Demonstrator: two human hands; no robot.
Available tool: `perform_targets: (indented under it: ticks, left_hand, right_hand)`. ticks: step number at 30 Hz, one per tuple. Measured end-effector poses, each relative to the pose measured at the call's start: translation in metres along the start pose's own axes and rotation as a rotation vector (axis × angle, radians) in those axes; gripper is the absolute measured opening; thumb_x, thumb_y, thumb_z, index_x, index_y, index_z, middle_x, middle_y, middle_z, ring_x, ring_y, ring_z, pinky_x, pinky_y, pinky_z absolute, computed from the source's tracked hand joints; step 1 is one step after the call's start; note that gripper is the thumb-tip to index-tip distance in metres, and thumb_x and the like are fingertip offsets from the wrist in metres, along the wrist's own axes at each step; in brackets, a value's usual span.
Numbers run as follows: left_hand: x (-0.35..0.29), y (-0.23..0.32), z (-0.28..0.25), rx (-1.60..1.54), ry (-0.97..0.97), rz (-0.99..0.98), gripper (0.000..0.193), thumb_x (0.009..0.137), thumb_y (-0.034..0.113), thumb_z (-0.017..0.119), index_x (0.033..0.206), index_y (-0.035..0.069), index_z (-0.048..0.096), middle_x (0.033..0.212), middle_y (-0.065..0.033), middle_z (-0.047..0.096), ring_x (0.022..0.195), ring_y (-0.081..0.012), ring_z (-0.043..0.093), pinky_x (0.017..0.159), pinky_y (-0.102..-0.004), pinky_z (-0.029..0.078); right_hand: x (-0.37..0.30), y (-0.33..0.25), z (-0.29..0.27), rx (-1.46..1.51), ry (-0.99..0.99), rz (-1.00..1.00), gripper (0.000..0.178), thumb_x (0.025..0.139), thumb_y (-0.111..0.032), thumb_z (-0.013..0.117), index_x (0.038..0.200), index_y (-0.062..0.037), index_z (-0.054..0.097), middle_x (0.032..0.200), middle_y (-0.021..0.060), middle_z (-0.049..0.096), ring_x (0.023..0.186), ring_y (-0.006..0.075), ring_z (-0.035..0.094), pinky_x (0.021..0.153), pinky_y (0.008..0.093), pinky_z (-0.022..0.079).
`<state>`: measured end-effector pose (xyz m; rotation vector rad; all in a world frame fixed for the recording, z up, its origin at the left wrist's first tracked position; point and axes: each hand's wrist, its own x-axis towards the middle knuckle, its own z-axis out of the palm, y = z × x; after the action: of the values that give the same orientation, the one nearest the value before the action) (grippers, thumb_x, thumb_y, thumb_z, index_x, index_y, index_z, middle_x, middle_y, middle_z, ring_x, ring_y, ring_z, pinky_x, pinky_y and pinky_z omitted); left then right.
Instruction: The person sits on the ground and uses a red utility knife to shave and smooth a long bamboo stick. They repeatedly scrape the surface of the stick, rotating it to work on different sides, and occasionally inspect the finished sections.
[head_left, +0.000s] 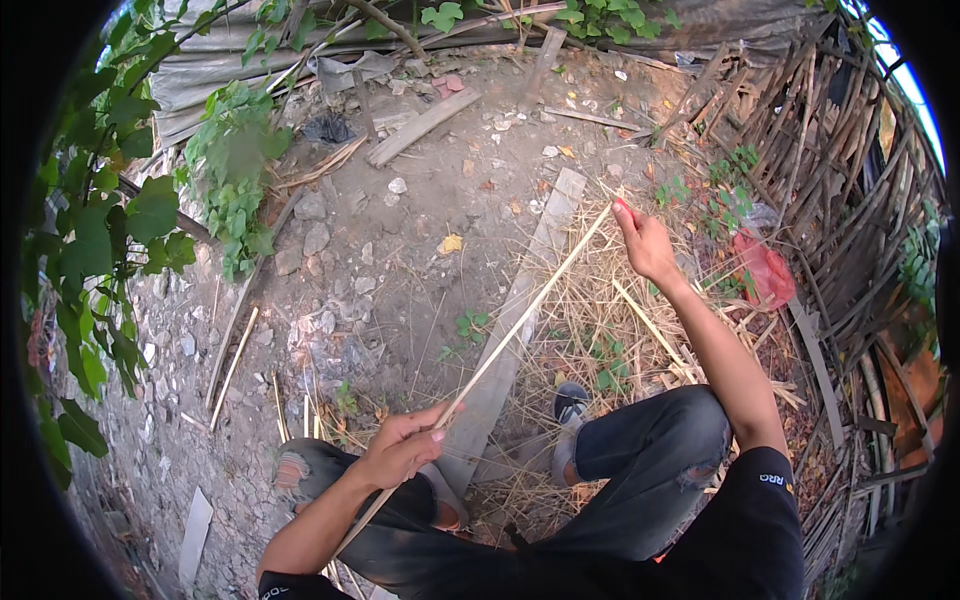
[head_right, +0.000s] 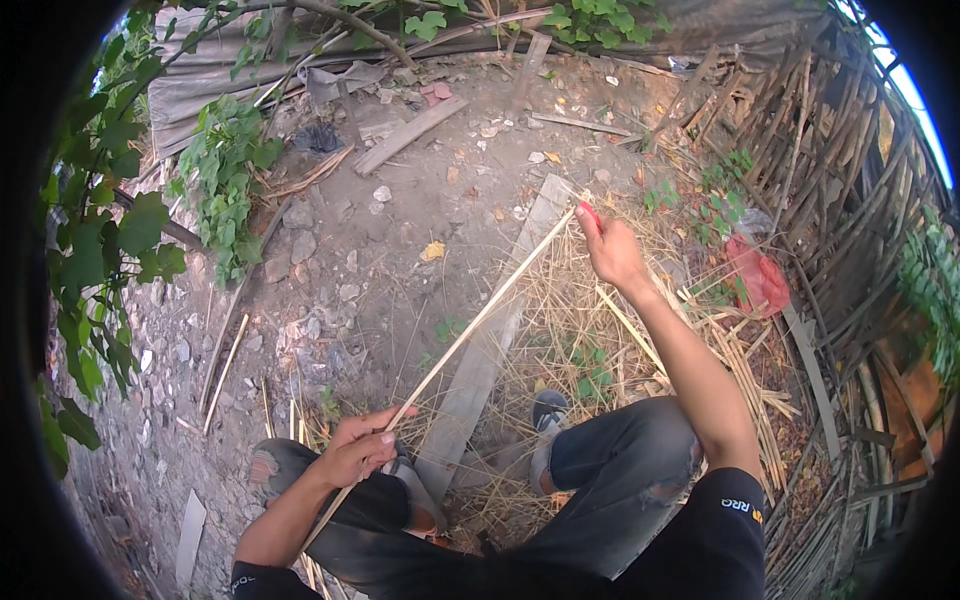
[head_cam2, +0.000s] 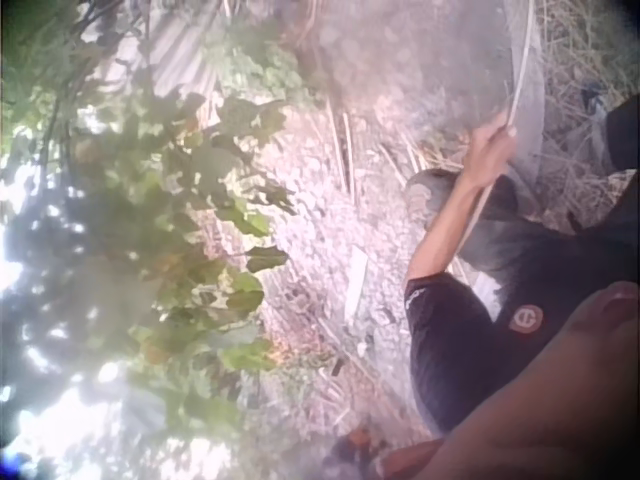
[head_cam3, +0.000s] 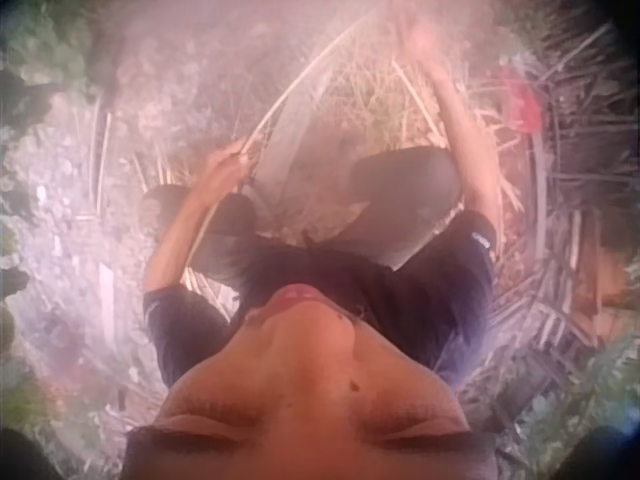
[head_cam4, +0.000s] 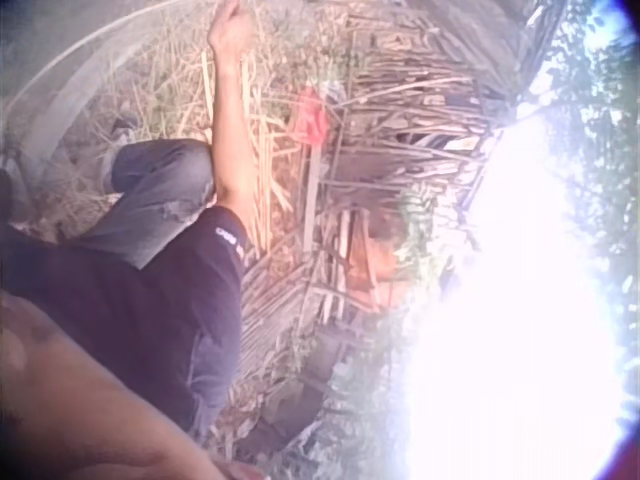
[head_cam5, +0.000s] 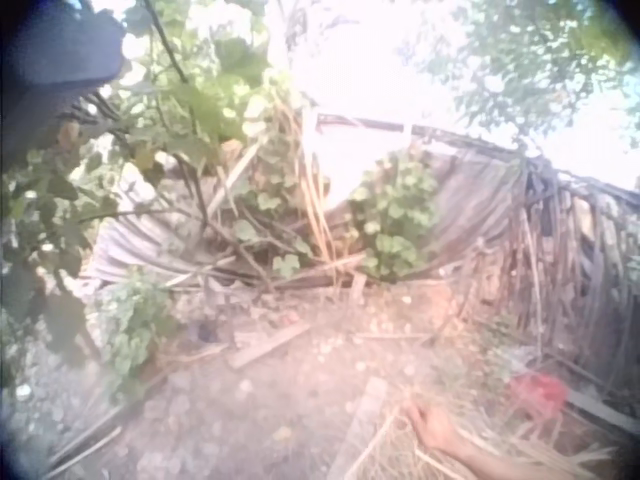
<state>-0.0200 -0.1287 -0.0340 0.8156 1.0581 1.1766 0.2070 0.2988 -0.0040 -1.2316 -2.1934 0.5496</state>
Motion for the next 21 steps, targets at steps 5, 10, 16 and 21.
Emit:
perform_targets:
  ticks: [5,10,16,21]
  left_hand:
    - [-0.003,0.002,-0.008,-0.039,0.005,0.119,0.053,0.103,0.015,0.051,0.151,-0.005,0.04,0.062,0.0034,0.042,0.051,-0.0056,0.04,0.051,-0.0235,0.032]
    - [0.004,0.007,-0.007,-0.101,-0.009,0.163,0.056,0.103,0.015,0.048,0.153,-0.006,0.034,0.061,0.0028,0.041,0.051,-0.0069,0.04,0.053,-0.0234,0.033]
    - [0.017,0.008,0.002,-0.098,-0.075,0.18,0.06,0.105,0.023,0.046,0.153,-0.009,0.029,0.062,-0.0002,0.043,0.048,-0.0085,0.041,0.05,-0.0236,0.036]
    - [0.013,0.003,0.009,-0.043,0.048,0.177,0.059,0.107,0.025,0.046,0.155,-0.004,0.029,0.069,-0.0046,0.054,0.054,-0.0099,0.054,0.054,-0.0214,0.042]
  right_hand:
    - [-0.022,-0.076,-0.02,0.152,-0.189,-0.145,0.06,0.099,-0.054,0.056,0.08,0.003,0.062,0.057,0.0076,0.049,0.057,0.0162,0.047,0.059,0.0369,0.042]
    - [-0.083,-0.143,-0.013,0.226,-0.516,-0.177,0.054,0.098,-0.051,0.063,0.081,0.0003,0.066,0.056,0.0031,0.048,0.057,0.014,0.047,0.057,0.0356,0.041]
    - [-0.118,-0.159,0.024,0.937,-0.832,0.276,0.036,0.1,-0.04,0.065,0.087,-0.0072,0.059,0.051,-0.0063,0.04,0.043,0.0057,0.034,0.041,0.0277,0.027]
    - [-0.086,-0.149,0.035,1.085,-0.572,0.179,0.045,0.104,-0.035,0.06,0.069,-0.0143,0.042,0.052,-0.0067,0.035,0.041,0.0055,0.028,0.04,0.0277,0.021]
